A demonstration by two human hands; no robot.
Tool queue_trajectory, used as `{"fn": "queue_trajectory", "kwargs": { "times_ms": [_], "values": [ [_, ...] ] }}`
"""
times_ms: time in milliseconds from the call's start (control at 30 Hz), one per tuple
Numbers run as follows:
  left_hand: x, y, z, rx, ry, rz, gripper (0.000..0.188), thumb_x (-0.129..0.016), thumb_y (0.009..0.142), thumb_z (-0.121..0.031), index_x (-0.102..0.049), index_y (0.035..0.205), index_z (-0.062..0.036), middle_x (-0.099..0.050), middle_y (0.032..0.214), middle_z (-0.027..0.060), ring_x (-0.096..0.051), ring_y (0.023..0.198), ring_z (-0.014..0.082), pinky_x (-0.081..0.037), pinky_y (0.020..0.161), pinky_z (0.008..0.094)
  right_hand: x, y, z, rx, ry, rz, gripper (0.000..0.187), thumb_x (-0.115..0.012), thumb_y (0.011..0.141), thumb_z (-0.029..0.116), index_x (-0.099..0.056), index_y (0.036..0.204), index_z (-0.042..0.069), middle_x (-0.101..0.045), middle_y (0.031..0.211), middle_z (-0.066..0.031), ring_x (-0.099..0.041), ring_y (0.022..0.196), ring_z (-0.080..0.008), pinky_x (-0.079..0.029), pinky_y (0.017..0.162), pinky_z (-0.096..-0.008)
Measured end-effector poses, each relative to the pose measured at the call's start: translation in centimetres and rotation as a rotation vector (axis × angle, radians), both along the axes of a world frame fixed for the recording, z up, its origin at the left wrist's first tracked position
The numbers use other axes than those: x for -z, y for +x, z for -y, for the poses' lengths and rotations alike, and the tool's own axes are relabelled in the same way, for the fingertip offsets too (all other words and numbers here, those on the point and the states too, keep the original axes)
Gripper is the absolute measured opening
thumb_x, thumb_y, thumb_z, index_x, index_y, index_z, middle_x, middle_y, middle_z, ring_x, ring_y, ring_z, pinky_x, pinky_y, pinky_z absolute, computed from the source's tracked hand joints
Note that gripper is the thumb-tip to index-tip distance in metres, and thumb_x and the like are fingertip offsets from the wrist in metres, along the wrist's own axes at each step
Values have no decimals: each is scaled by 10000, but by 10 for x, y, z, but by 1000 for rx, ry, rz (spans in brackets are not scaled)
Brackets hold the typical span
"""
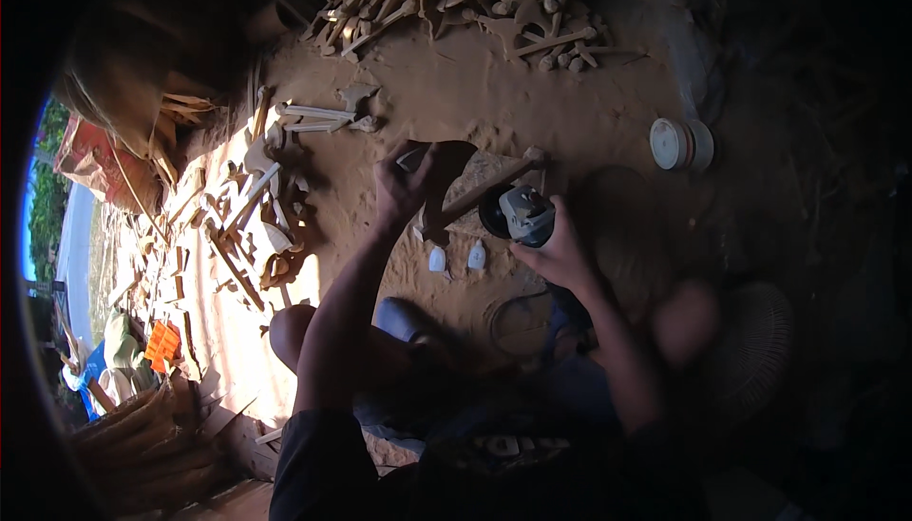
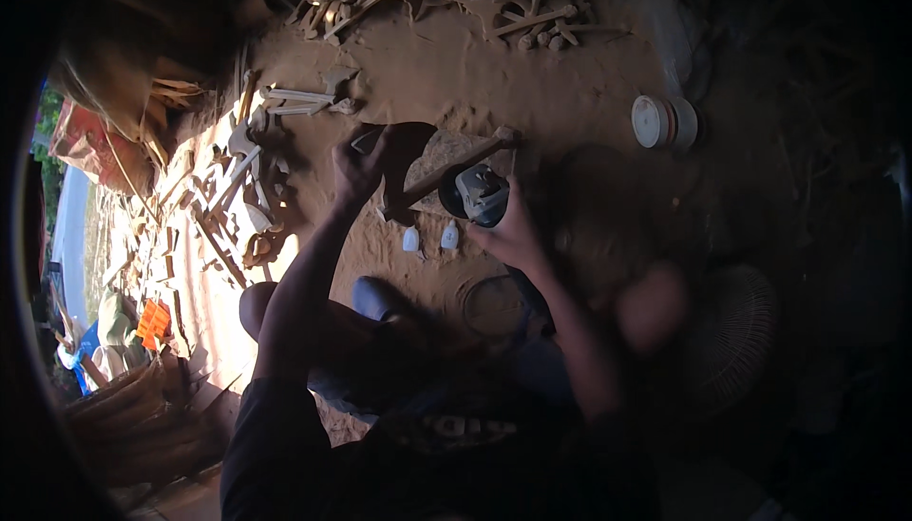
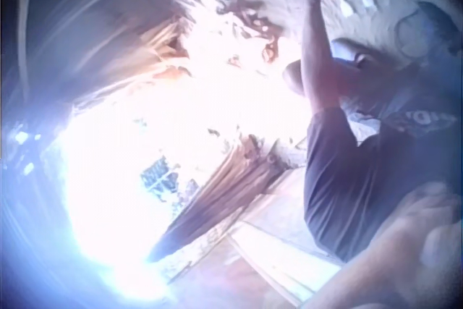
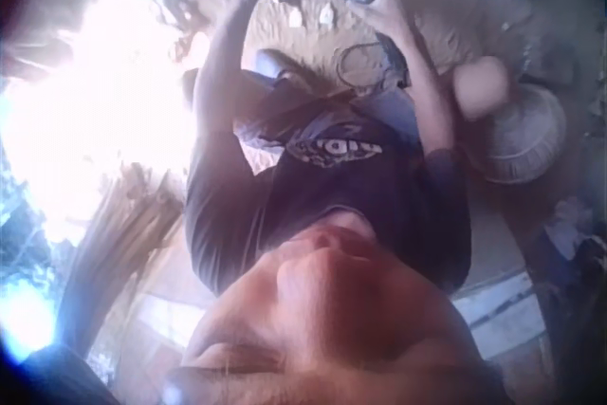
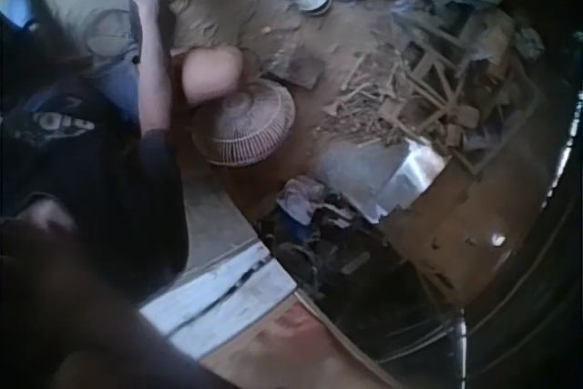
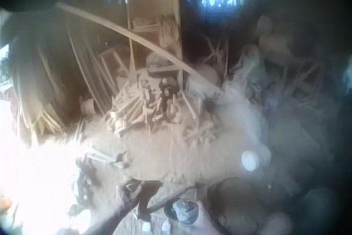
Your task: The person uses a handheld power sander to smooth the surface and edges of a carved wooden axe, rotating the axe to reach different sections.
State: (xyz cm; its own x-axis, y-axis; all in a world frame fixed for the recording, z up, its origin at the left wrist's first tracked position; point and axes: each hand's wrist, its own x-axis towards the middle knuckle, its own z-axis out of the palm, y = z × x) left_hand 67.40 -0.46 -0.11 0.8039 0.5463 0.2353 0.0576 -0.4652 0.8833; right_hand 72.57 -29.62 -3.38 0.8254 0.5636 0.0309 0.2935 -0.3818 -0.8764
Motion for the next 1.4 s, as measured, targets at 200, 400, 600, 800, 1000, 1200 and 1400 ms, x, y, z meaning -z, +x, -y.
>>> {"fn": "queue_trajectory", "kwargs": {
  "times_ms": [200,400,600,800,1000,1200,1400],
  "values": [
    [46,-2,7,31,-136,87,258,-739,1014,-200,-722,1040,56,-781,924,92,-656,874,85,-558,793,290,32,-3,-22,-25,-42,-67,1074,-874,781,305,-257,1554,-113,-507,1446,-347,-542,1374,-411,-436,1139,-456],
    [59,-1,-2,-44,-166,99,257,-772,990,-212,-702,991,35,-762,892,65,-637,867,69,-547,782,287,47,-6,-40,-60,-195,-194,1105,-863,776,288,-218,1582,-107,-501,1464,-341,-527,1394,-424,-431,1150,-452],
    [69,-6,-8,-113,-199,56,292,-815,956,-268,-699,927,-2,-729,843,16,-628,803,60,-531,740,268,63,-8,-56,-38,-190,4,1015,-793,773,305,-284,1563,-79,-645,1270,-375,-652,1179,-507,-526,1021,-522],
    [88,-14,-20,-166,-280,110,314,-829,950,-291,-713,943,0,-734,850,23,-637,795,68,-532,728,271,44,-16,-69,-55,-281,-4,952,-776,794,299,-325,1540,-85,-657,1238,-376,-656,1150,-513,-532,998,-536],
    [103,-22,-20,-78,-361,52,333,-837,948,-283,-719,985,26,-759,883,54,-671,812,95,-546,722,285,12,-35,-61,-53,-513,-60,948,-788,796,315,-353,1532,-96,-687,1165,-360,-682,1088,-511,-548,957,-535],
    [107,-21,-19,-18,-245,21,380,-818,957,-250,-728,1148,66,-801,994,129,-724,912,126,-590,817,300,32,-52,-45,-130,-502,32,891,-779,810,316,-362,1494,-75,-711,992,-354,-711,935,-523,-568,828,-573],
    [100,-27,-15,18,-47,-90,358,-776,981,-233,-747,1244,8,-772,1225,170,-746,1080,187,-580,962,317,28,-62,-54,-211,-599,44,862,-770,815,297,-360,1480,-66,-705,941,-355,-707,899,-530,-565,805,-585]
  ]
}}
